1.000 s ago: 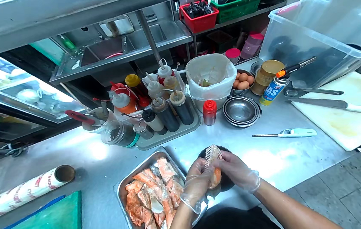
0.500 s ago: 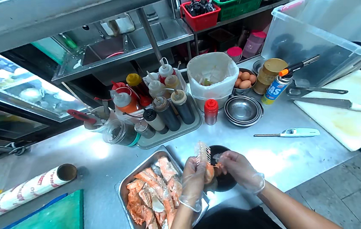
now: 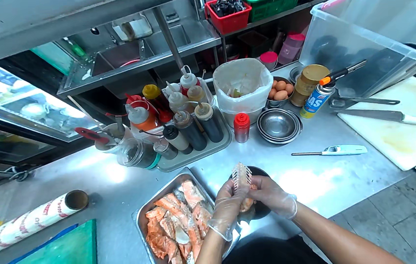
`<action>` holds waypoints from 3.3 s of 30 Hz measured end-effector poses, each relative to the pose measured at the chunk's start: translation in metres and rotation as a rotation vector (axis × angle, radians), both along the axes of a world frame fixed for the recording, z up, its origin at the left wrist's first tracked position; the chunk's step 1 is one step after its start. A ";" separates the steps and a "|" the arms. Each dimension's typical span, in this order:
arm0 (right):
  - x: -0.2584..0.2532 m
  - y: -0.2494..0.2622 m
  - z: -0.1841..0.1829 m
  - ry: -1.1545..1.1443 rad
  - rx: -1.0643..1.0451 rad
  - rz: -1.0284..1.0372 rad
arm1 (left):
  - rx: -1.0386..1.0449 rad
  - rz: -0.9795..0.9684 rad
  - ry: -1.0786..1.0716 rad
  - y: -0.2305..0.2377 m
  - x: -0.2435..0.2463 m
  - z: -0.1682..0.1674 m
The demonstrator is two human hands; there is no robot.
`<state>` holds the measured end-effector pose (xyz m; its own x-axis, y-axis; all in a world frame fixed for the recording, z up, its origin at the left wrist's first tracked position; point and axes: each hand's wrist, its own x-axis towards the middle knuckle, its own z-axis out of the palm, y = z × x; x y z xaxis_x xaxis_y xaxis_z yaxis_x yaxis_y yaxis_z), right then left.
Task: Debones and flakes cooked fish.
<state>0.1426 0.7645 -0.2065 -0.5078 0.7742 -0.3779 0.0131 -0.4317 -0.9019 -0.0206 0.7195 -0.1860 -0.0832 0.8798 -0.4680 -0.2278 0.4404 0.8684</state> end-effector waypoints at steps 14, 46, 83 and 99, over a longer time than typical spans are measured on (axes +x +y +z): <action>0.024 0.014 -0.008 0.135 -0.129 0.078 | -0.019 0.024 -0.031 0.011 -0.006 -0.004; 0.027 0.021 0.012 -0.030 -0.093 0.118 | -0.015 0.145 -0.052 0.008 -0.027 -0.003; 0.012 0.004 0.018 0.150 -0.038 0.088 | -0.065 0.190 -0.114 -0.010 -0.033 -0.010; -0.006 0.010 0.034 -0.492 0.192 0.175 | -0.102 0.126 -0.335 -0.004 -0.012 -0.013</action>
<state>0.1370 0.7745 -0.1730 -0.4342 0.7722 -0.4638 0.5096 -0.2140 -0.8334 -0.0323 0.7154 -0.1986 -0.0155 0.8197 -0.5726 -0.5498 0.4713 0.6896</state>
